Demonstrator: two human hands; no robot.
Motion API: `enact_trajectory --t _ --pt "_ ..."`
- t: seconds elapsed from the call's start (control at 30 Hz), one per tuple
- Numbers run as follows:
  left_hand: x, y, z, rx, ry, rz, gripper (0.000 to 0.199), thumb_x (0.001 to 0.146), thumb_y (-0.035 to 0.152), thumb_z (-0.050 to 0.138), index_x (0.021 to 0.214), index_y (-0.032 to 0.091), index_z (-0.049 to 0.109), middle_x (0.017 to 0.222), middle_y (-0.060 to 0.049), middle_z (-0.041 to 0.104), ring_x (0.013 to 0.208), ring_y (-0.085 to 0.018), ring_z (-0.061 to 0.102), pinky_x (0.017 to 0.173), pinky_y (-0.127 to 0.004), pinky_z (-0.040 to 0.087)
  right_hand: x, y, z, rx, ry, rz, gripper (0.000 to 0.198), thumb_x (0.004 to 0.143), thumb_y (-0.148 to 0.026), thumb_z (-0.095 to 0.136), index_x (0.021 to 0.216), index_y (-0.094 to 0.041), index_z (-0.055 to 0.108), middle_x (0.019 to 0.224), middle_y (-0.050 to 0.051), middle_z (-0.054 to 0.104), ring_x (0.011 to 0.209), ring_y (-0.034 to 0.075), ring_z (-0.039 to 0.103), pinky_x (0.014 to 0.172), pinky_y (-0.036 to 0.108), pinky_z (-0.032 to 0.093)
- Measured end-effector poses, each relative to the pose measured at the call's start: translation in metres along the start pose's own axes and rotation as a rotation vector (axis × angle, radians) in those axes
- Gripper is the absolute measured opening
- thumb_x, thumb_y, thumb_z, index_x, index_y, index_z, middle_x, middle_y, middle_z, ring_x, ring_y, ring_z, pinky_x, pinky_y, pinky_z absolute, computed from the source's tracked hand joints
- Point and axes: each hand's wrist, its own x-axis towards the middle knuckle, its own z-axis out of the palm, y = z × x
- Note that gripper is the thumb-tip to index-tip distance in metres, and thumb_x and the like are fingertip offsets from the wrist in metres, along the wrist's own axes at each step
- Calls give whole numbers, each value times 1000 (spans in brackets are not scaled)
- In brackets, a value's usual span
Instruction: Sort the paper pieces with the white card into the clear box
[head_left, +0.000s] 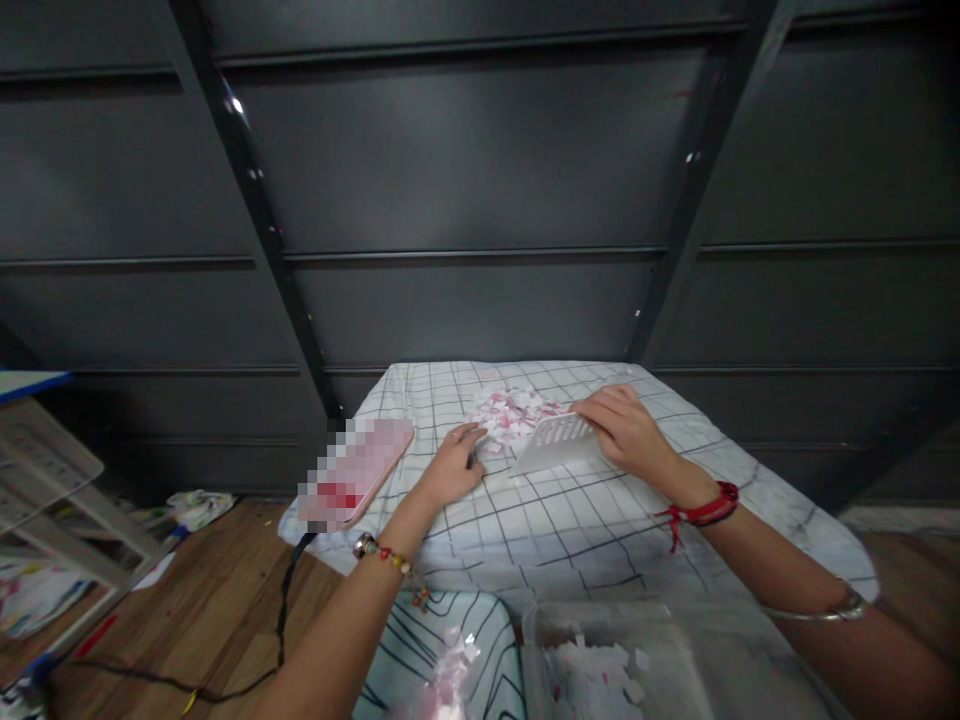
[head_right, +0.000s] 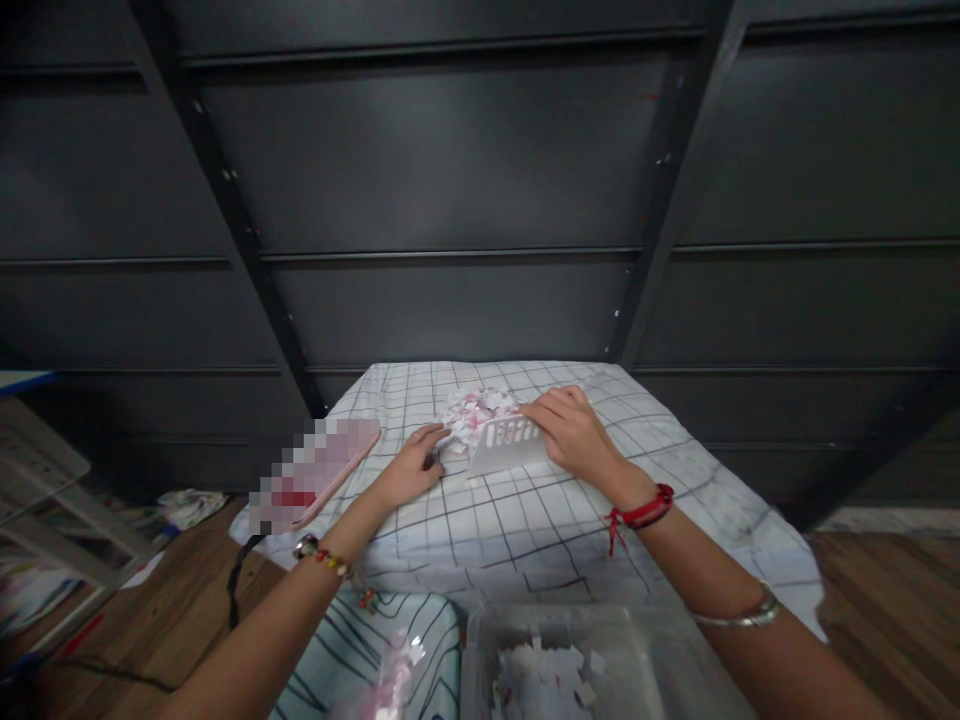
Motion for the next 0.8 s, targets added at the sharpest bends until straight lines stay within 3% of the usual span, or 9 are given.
enact_trajectory --t 0.17,0.43,0.8 --pt "0 1 -1 4 0 2 57 67 6 51 124 10 50 134 -16 43 126 -28 37 106 -44 30 -1 -3 -3 62 -21 -34 29 76 -1 40 94 -17 56 73 3 59 71 16 50 70 32 38" --pt "0 3 -1 7 -3 7 56 67 5 51 123 8 51 133 -17 44 126 -28 37 107 -42 29 -6 -2 -12 103 -29 45 26 76 -4 40 90 -19 57 73 3 58 71 17 50 71 34 38" --pt "-2 6 -3 20 -9 43 54 69 6 51 123 12 50 134 -14 43 126 -27 37 106 -43 30 -5 -10 -17 126 -19 17 25 77 -4 40 91 -19 57 73 3 59 71 16 51 71 33 40"
